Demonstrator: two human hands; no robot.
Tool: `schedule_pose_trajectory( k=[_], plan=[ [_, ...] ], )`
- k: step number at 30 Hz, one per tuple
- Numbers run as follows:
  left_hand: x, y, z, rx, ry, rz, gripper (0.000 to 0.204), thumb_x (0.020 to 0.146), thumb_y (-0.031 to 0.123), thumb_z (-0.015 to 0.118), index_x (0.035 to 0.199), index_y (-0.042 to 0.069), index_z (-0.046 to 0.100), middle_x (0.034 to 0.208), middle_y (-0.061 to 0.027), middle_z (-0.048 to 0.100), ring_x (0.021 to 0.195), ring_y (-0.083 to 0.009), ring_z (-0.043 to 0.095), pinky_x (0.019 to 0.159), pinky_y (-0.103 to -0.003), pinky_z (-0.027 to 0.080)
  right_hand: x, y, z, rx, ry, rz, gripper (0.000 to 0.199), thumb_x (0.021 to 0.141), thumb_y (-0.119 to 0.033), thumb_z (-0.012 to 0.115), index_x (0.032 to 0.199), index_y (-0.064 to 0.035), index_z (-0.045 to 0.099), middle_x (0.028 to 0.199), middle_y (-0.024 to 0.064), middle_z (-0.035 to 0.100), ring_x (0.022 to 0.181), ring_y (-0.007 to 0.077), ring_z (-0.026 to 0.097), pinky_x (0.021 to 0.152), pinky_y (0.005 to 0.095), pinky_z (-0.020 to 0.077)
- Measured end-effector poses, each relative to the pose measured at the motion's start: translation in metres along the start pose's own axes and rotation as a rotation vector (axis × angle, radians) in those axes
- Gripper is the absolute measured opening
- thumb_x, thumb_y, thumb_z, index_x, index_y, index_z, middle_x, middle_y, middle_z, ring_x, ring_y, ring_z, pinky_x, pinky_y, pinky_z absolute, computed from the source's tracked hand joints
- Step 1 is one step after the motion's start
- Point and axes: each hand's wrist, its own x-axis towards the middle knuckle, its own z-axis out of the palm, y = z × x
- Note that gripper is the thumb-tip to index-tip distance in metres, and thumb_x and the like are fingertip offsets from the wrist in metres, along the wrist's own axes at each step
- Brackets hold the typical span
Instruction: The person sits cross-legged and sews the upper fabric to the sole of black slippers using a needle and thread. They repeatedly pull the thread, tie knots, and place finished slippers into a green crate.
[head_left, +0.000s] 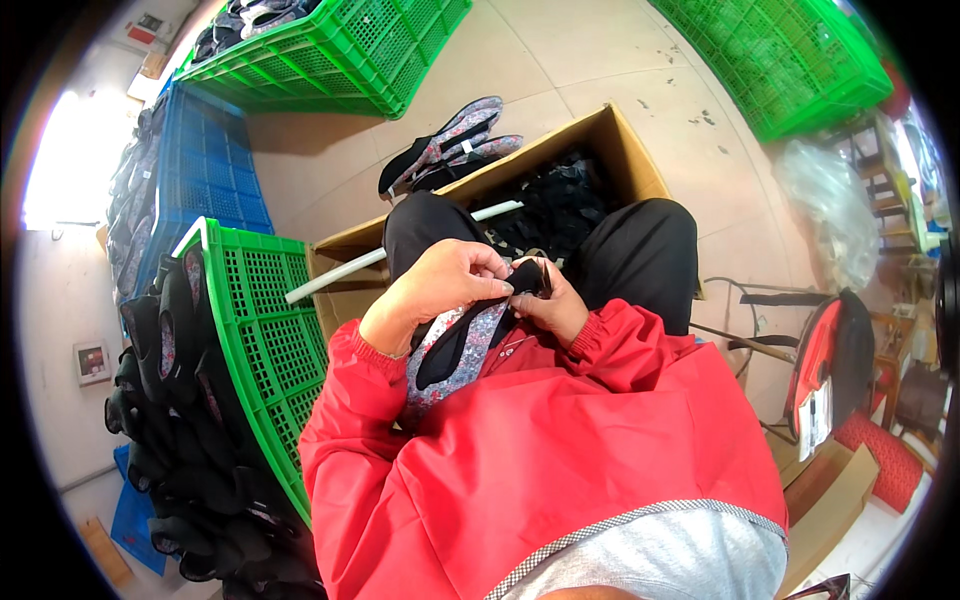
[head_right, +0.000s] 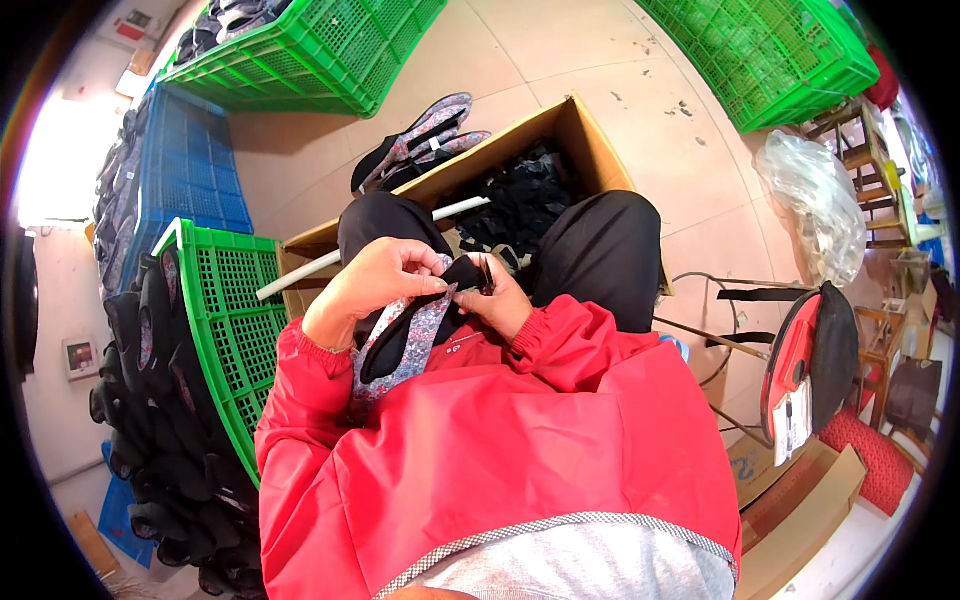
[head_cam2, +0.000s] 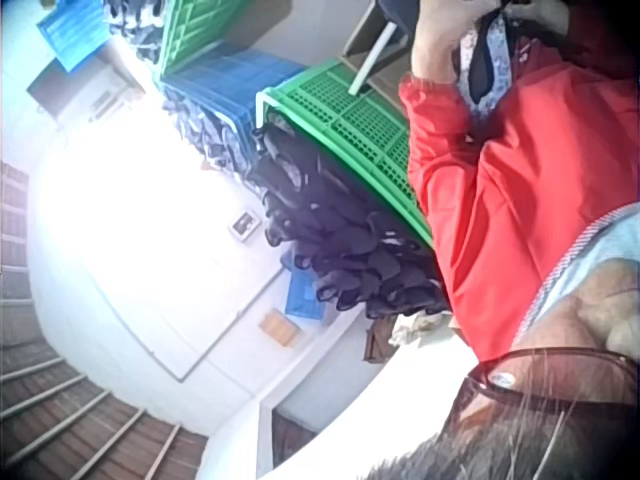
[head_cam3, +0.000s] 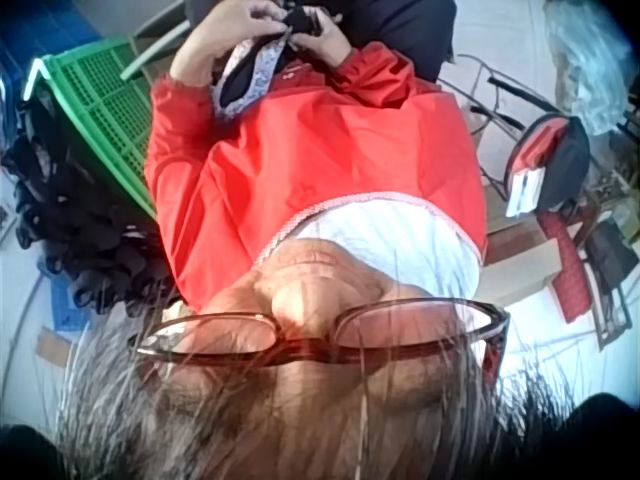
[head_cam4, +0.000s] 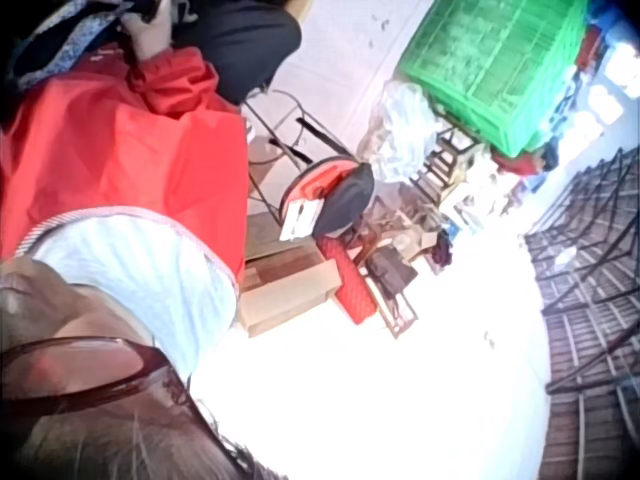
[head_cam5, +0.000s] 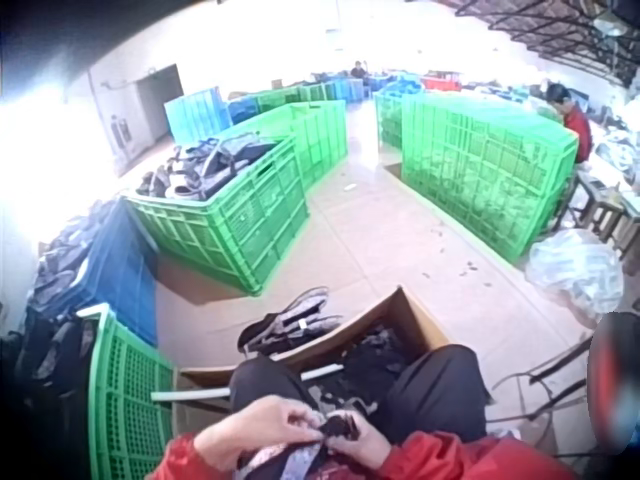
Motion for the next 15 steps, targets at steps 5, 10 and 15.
schedule_pose_trajectory(
  k=[5, 10, 15],
  plan=[
    [0.018, -0.002, -0.011, 0.048, -0.062, 0.125, 0.012, 0.082, 0.005, 0.074, 0.09, 0.0, 0.067, 0.08, 0.0007, 0.065, 0.074, -0.0075, 0.058, 0.068, -0.023, 0.048, -0.001, 0.003, -0.001, -0.004, 0.007, -0.032, 0.052, 0.085, 0.005, 0.065, 0.133, -0.0064, 0.046, 0.103, 0.0038, 0.061, 0.073, 0.0098, 0.061, 0.067, 0.0232, 0.0516],
    [0.033, -0.033, -0.006, -0.318, -0.035, 0.188, 0.007, 0.086, 0.004, 0.069, 0.085, 0.003, 0.062, 0.079, 0.0, 0.063, 0.072, -0.008, 0.059, 0.069, -0.022, 0.048, -0.009, -0.029, -0.006, -0.07, -0.058, 0.211, 0.042, 0.093, -0.001, 0.056, 0.134, -0.0068, 0.051, 0.103, 0.0049, 0.061, 0.067, 0.0072, 0.059, 0.056, 0.02, 0.0452],
    [0.033, -0.033, 0.003, -0.653, 0.028, 0.066, 0.009, 0.09, 0.009, 0.066, 0.083, 0.004, 0.064, 0.073, 0.0042, 0.059, 0.062, -0.0039, 0.051, 0.056, -0.02, 0.041, -0.005, -0.046, -0.03, -0.135, 0.196, 0.001, 0.044, 0.105, -0.032, 0.044, 0.14, -0.0061, 0.045, 0.098, 0.0059, 0.066, 0.062, 0.0079, 0.057, 0.053, 0.0198, 0.0453]
  ],
)
